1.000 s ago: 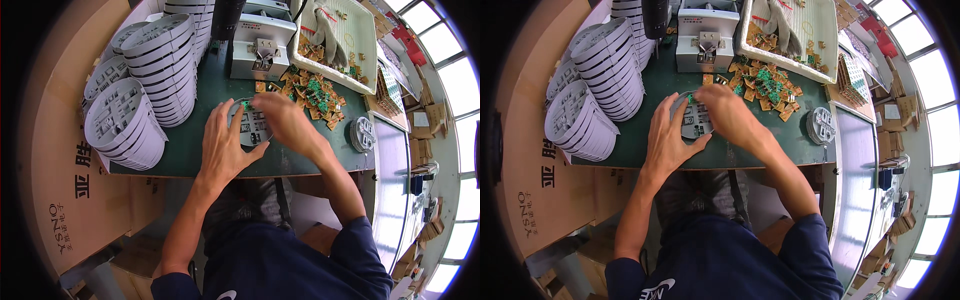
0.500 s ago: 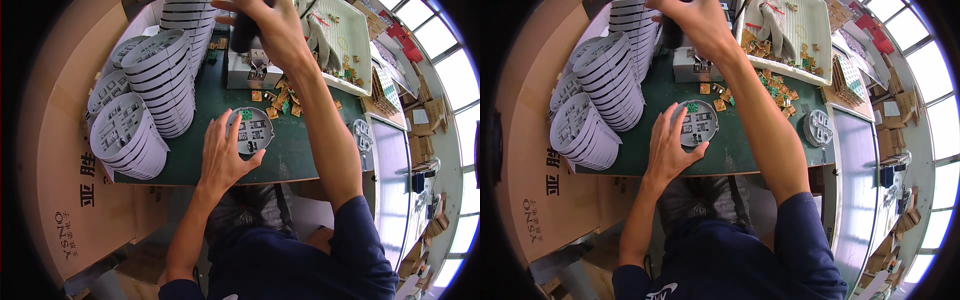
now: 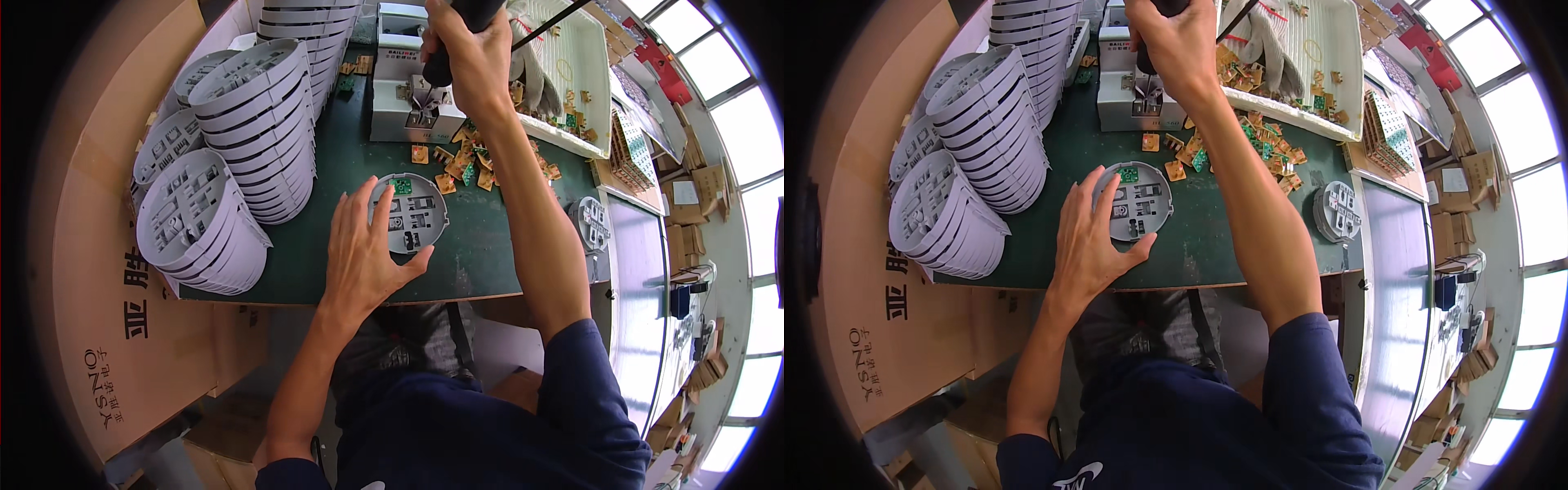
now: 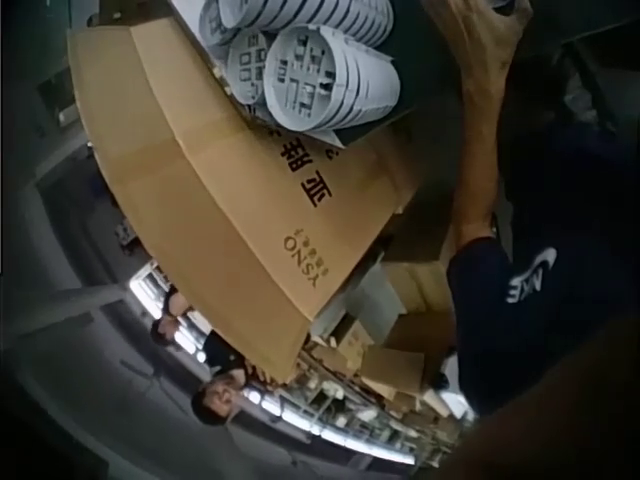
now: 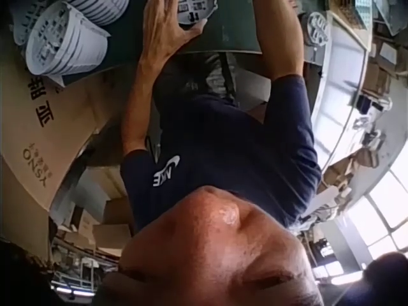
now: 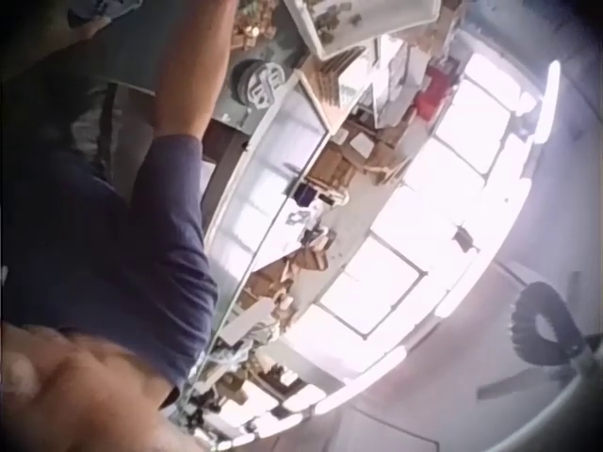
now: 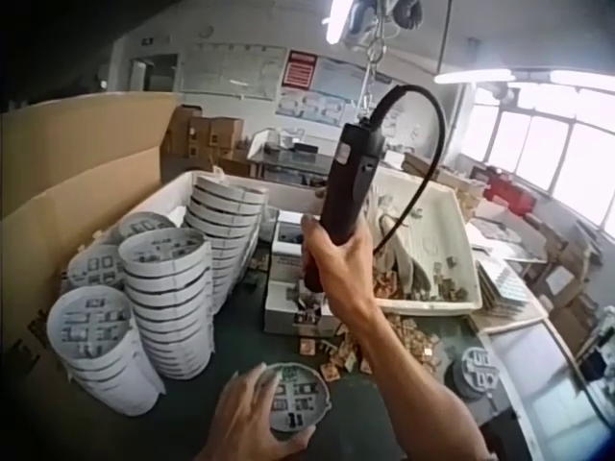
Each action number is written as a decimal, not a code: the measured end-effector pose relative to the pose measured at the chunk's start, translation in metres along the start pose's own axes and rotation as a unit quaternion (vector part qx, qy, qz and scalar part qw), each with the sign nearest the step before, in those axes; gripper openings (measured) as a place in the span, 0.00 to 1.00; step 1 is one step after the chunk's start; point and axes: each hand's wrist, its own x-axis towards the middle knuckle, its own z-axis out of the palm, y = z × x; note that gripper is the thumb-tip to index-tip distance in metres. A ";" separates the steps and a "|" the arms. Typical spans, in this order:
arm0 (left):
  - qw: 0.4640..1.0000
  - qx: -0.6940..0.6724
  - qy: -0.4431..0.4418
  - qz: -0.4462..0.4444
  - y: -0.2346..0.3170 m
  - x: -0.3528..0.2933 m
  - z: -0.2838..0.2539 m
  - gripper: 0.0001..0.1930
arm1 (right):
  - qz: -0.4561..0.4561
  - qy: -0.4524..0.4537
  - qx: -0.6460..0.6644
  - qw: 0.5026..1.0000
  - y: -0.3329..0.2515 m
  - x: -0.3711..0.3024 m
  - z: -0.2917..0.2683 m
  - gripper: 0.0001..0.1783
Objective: Assembling LED light components by placing circular boards into housings and using an electric screwdriver.
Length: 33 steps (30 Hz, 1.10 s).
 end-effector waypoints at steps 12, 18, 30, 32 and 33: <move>1.000 0.020 0.002 0.007 0.000 0.000 0.000 0.46 | 0.054 -0.042 0.074 0.995 0.000 -0.075 0.019 0.34; 1.000 0.013 0.009 0.011 0.000 -0.001 0.000 0.47 | 0.061 -0.059 0.102 0.991 0.005 -0.078 0.020 0.28; 1.000 0.010 0.006 0.008 0.000 0.000 0.001 0.46 | 0.070 -0.072 0.109 0.989 0.012 -0.083 0.021 0.25; 1.000 0.009 0.005 0.008 0.000 0.000 0.001 0.46 | 0.080 -0.084 0.090 0.989 0.010 -0.082 0.020 0.25; 1.000 0.010 0.004 0.008 0.000 -0.001 0.002 0.46 | 0.090 -0.096 0.072 0.989 0.009 -0.081 0.019 0.25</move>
